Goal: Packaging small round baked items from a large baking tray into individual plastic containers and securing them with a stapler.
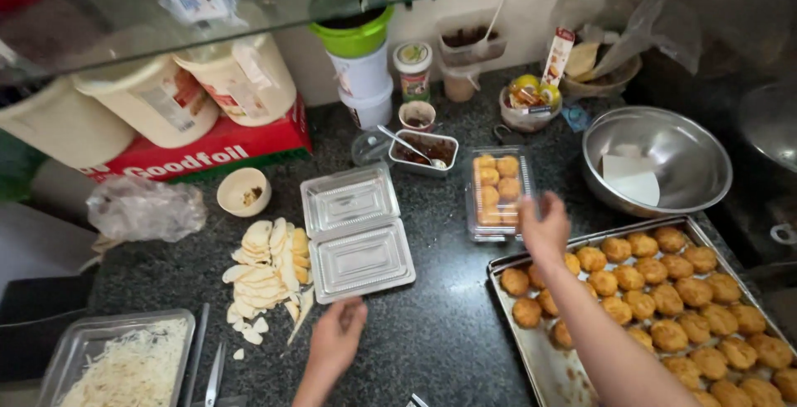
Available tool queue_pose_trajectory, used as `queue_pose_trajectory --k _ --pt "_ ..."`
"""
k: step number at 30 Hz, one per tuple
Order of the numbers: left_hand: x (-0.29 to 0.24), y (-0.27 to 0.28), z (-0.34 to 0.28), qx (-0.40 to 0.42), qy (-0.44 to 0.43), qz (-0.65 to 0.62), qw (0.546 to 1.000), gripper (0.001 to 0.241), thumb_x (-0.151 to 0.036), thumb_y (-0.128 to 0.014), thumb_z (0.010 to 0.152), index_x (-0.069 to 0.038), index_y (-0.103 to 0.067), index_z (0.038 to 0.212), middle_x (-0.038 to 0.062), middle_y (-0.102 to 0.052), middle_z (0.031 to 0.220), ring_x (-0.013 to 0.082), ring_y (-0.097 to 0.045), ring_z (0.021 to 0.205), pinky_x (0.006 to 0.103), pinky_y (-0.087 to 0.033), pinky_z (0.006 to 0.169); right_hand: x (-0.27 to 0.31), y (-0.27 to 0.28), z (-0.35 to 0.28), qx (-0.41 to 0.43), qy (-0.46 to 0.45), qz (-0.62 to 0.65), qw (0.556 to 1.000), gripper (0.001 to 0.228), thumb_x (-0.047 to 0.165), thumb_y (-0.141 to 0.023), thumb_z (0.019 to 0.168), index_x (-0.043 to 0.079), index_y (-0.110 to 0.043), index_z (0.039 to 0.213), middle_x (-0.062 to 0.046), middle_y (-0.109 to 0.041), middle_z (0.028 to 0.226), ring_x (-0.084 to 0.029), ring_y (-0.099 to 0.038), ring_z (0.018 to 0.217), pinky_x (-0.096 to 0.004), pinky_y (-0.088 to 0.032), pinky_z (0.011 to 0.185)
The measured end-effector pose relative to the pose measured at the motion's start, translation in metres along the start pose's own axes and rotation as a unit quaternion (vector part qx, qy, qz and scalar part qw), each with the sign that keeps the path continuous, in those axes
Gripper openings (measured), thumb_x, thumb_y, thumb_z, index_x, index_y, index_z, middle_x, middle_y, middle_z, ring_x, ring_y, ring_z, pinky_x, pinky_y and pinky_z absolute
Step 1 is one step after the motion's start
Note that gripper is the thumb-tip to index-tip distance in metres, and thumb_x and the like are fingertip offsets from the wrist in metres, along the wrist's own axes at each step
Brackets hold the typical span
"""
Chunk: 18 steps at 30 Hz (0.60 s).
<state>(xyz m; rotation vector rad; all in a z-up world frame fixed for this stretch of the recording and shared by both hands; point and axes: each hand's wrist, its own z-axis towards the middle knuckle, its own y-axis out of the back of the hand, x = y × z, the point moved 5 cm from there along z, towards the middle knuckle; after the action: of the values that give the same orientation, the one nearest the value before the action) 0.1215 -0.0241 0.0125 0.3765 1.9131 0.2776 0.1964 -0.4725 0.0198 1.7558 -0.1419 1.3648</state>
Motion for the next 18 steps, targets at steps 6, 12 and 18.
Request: queue_pose_trajectory --k 6,12,18 --pt "-0.091 0.004 0.031 -0.099 -0.352 0.354 0.861 0.040 -0.020 -0.075 0.079 -0.005 -0.067 0.116 0.011 -0.069 0.117 0.0337 -0.064 0.108 0.0431 -0.051 0.095 0.106 0.035 -0.067 -0.173 0.239 -0.047 0.954 0.045 0.018 -0.062 0.099 -0.004 -0.051 0.137 -0.025 -0.056 0.131 -0.041 -0.049 0.118 -0.050 -0.036 0.105" --pt "-0.072 -0.017 0.072 0.110 -0.314 0.538 0.774 0.044 -0.033 -0.083 0.078 -0.018 -0.069 0.117 0.005 -0.069 0.097 0.0276 -0.068 0.101 0.0433 -0.059 0.083 0.123 -0.022 -0.118 0.099 0.282 0.072 0.952 0.017 0.013 -0.066 0.098 0.005 -0.070 0.112 -0.017 -0.071 0.099 -0.038 -0.067 0.100 -0.043 -0.050 0.089" --pt "-0.082 -0.004 0.076 0.167 -0.235 0.459 0.840 0.019 -0.034 -0.080 0.082 -0.019 -0.078 0.094 0.007 -0.074 0.092 0.0334 -0.072 0.102 0.0479 -0.059 0.088 0.094 -0.061 -0.157 0.248 0.214 -0.027 0.944 0.013 0.029 -0.073 0.091 0.024 -0.078 0.102 0.000 -0.077 0.096 -0.020 -0.073 0.097 -0.035 -0.058 0.087"
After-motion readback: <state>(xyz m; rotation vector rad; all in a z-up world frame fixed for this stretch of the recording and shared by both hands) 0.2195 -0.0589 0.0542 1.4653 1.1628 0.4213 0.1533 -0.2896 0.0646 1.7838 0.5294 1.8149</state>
